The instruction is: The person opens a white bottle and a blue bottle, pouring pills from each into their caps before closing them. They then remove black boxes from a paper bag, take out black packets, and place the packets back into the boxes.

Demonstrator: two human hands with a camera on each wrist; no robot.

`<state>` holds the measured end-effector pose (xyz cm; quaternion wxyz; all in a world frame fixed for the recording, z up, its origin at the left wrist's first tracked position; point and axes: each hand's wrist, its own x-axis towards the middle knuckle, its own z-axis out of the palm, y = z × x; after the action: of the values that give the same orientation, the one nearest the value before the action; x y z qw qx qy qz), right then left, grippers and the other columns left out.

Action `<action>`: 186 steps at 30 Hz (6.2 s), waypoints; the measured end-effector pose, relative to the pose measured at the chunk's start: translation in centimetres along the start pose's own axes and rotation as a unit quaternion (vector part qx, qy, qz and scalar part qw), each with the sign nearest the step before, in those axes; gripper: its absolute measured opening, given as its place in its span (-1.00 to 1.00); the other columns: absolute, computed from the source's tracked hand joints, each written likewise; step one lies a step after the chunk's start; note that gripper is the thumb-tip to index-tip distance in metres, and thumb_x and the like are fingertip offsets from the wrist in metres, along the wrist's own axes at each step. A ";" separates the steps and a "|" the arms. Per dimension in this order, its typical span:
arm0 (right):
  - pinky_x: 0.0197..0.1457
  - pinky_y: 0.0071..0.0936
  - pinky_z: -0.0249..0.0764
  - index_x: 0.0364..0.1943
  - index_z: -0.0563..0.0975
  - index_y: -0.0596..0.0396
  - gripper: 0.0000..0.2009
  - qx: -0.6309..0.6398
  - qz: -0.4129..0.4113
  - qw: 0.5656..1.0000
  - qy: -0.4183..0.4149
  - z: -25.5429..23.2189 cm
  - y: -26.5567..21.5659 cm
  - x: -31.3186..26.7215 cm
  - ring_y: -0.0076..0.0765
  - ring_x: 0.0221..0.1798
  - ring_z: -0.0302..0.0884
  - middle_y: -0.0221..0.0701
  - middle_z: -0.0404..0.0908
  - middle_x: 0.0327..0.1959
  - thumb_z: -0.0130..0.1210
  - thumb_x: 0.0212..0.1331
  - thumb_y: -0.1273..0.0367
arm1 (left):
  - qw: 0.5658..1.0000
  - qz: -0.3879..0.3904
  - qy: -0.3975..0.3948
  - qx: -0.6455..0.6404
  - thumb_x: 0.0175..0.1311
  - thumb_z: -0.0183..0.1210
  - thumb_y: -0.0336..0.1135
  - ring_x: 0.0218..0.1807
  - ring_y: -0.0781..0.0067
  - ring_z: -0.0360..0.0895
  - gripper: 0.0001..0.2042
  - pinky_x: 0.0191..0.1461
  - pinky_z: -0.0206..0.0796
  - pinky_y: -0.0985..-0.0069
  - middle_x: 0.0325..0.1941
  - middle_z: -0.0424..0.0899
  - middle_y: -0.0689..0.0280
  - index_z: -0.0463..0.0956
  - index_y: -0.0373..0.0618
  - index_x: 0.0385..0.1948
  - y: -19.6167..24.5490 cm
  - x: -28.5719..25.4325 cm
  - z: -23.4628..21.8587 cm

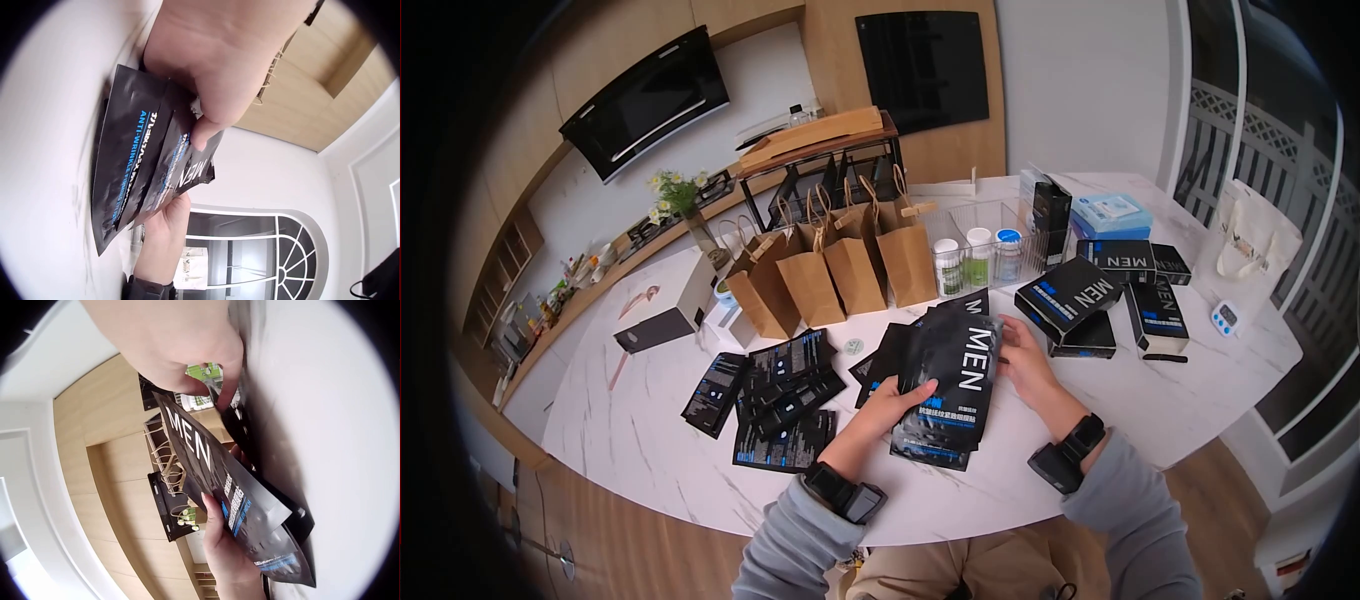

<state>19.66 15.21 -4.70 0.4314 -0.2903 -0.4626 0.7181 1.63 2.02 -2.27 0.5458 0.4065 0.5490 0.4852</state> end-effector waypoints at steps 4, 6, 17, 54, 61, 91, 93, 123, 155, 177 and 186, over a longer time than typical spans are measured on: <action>-0.38 -0.60 0.31 0.17 0.13 0.08 -0.49 -0.049 0.070 0.996 -0.034 0.0 -0.5 -0.4 -0.50 -0.27 0.45 -0.38 0.47 -0.25 -0.05 0.08 0.47 | 1.000 0.007 0.022 0.006 0.11 0.18 -0.09 -0.33 0.57 0.53 -0.62 -0.23 0.36 0.62 -0.33 0.60 0.32 0.47 -0.25 -0.24 0.1 -0.2 0.3; -0.45 -0.64 0.25 0.14 0.18 0.11 -0.52 -0.068 0.067 0.993 -0.066 0.0 -0.9 -0.5 -0.55 -0.38 0.43 -0.42 0.48 -0.34 -0.05 0.08 0.46 | 0.999 0.014 0.035 0.002 0.12 0.17 -0.11 -0.32 0.57 0.53 -0.64 -0.22 0.36 0.61 -0.32 0.59 0.32 0.46 -0.24 -0.22 0.1 -0.1 0.5; -0.44 -0.71 0.34 -0.15 0.42 0.02 -0.80 0.020 -0.042 0.999 -0.025 0.9 -2.5 -1.1 -0.70 -0.43 0.44 -0.57 0.52 -0.39 -0.05 0.13 0.35 | 0.908 0.172 0.285 -0.253 0.23 0.03 -0.30 -0.05 0.30 0.45 -0.63 0.01 0.34 0.38 -0.03 0.47 0.22 0.25 -0.16 0.05 -0.8 1.1 -1.6; -0.03 -0.57 0.31 -0.17 0.43 0.28 -0.78 -0.170 -0.200 0.952 -0.155 2.4 0.0 -2.3 -0.58 -0.15 0.40 -0.39 0.53 -0.22 0.06 0.06 0.53 | 0.925 0.306 0.222 0.033 0.33 -0.09 -0.21 -0.02 0.55 0.30 -0.67 0.07 0.14 0.57 -0.03 0.40 0.30 0.29 -0.30 -0.04 -0.6 -0.6 0.8; -0.06 -0.59 0.32 -0.16 0.41 0.28 -0.70 -0.139 -0.236 0.949 -0.156 3.2 -0.4 -2.7 -0.57 -0.20 0.40 -0.35 0.53 -0.22 0.12 -0.05 0.57 | 0.895 0.400 0.155 0.124 0.18 0.08 -0.24 0.00 0.35 0.36 -0.61 0.10 0.13 0.52 -0.03 0.45 0.16 0.33 -0.31 -0.04 -0.9 -0.5 0.9; 0.06 -0.57 0.26 0.02 0.33 0.16 -0.67 0.046 0.063 0.976 -0.205 2.6 0.0 -2.3 -0.57 -0.05 0.38 -0.45 0.46 -0.09 -0.09 0.24 0.28 | 0.939 0.294 0.004 0.180 0.26 -0.01 -0.17 -0.36 0.51 0.50 -0.64 -0.33 0.34 0.62 -0.31 0.52 0.22 0.32 -0.26 -0.05 -1.1 -0.6 1.4; 0.06 -0.53 0.28 0.03 0.33 0.15 -0.68 0.066 0.089 0.972 -0.205 2.5 0.0 -2.3 -0.52 -0.04 0.40 -0.42 0.46 -0.07 -0.13 0.25 0.30 | 0.940 0.294 0.003 0.173 0.28 -0.06 -0.15 -0.39 0.52 0.50 -0.65 -0.36 0.33 0.62 -0.34 0.53 0.24 0.34 -0.28 -0.09 -0.6 -0.9 1.4; 0.00 -0.47 0.41 0.02 0.32 0.25 -0.68 0.028 0.173 0.967 -0.186 2.7 -1.3 -2.9 -0.42 -0.07 0.49 -0.28 0.50 -0.10 -0.24 0.28 0.34 | 0.944 0.258 0.005 0.204 0.30 -0.11 -0.10 -0.58 0.52 0.47 -0.54 -0.44 0.28 0.60 -0.69 0.55 0.29 0.49 -0.26 -0.71 -0.5 -0.8 1.1; -0.16 -0.29 0.33 -0.24 0.45 -0.12 -0.87 0.219 0.117 0.968 -0.046 1.5 -1.2 -1.6 -0.53 -0.30 0.40 -0.61 0.49 -0.31 -0.12 0.20 0.28 | 0.784 0.198 0.282 0.517 -0.22 0.35 -0.08 0.06 0.07 0.30 -0.28 0.11 0.14 0.28 0.00 0.38 0.06 0.28 -0.13 0.07 -1.9 1.3 -3.1; -0.03 -0.28 0.36 -0.16 0.44 -0.01 -0.80 0.182 0.086 0.977 -0.065 0.4 0.1 -0.5 -0.47 -0.15 0.45 -0.53 0.52 -0.22 -0.13 0.23 0.27 | 0.834 0.294 0.318 0.341 0.01 0.23 -0.34 -0.28 0.21 0.56 -0.54 -0.22 0.34 0.45 -0.37 0.58 0.02 0.29 -0.26 -0.04 0.3 0.7 -2.7; 0.06 -0.48 0.26 -0.06 0.39 0.04 -0.76 0.128 0.049 0.986 -0.097 1.0 0.0 -0.9 -0.53 -0.05 0.40 -0.52 0.49 -0.14 -0.16 0.26 0.30 | 0.935 0.296 0.161 0.111 0.27 -0.07 -0.42 0.03 0.55 0.21 -0.72 0.13 0.03 0.61 -0.07 0.32 0.28 0.11 -0.15 -0.03 0.4 -0.1 1.1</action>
<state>19.24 13.97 -4.29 0.3823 -0.1837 -0.3915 0.8166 2.66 2.12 -1.76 0.2333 0.5252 0.5347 0.6196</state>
